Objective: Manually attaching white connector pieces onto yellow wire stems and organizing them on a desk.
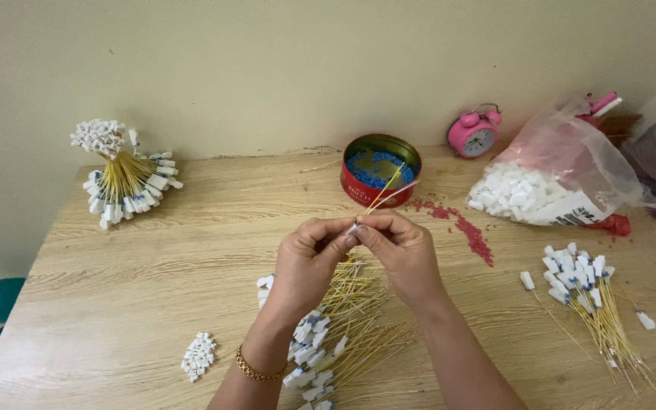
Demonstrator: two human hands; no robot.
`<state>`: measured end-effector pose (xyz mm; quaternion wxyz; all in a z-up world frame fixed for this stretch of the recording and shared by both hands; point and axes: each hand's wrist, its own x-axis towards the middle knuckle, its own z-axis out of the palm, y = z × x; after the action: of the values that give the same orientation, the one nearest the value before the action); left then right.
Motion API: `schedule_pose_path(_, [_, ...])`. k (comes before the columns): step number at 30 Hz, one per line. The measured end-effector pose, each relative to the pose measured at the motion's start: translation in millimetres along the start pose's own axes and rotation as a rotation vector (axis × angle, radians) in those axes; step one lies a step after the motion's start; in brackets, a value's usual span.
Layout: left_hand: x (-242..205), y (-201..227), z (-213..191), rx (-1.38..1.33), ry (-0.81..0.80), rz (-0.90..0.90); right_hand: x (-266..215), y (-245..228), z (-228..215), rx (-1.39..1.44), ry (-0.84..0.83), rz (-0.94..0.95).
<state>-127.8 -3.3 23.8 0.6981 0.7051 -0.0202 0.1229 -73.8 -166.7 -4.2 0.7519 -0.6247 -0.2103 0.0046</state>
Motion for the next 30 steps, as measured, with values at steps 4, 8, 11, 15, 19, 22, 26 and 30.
schedule_pose_path(4, [2, -1, -1, -0.033, -0.013, -0.040, -2, 5, -1, 0.033, -0.025, 0.029])
schedule_pose_path(8, [4, -12, -2, -0.129, -0.019, -0.083, -2, 8, 0, 0.045, -0.025, 0.061])
schedule_pose_path(11, [4, -11, -2, -0.181, -0.020, -0.103, -2, 10, 2, 0.033, -0.008, 0.069])
schedule_pose_path(15, [4, -9, -2, -0.209, -0.012, -0.157, -3, 22, 3, -0.048, 0.034, 0.052])
schedule_pose_path(19, [5, -12, -2, -0.229, -0.007, -0.177, -3, 33, 6, -0.061, 0.051, 0.019])
schedule_pose_path(22, [5, -12, -1, -0.187, 0.011, -0.182, -4, 30, 9, -0.020, 0.026, 0.014])
schedule_pose_path(26, [5, -11, 0, -0.126, 0.043, -0.131, -6, 20, 12, -0.012, 0.024, 0.071])
schedule_pose_path(30, [5, -10, 0, -0.124, 0.044, -0.135, -11, 22, 13, 0.004, 0.011, 0.020])
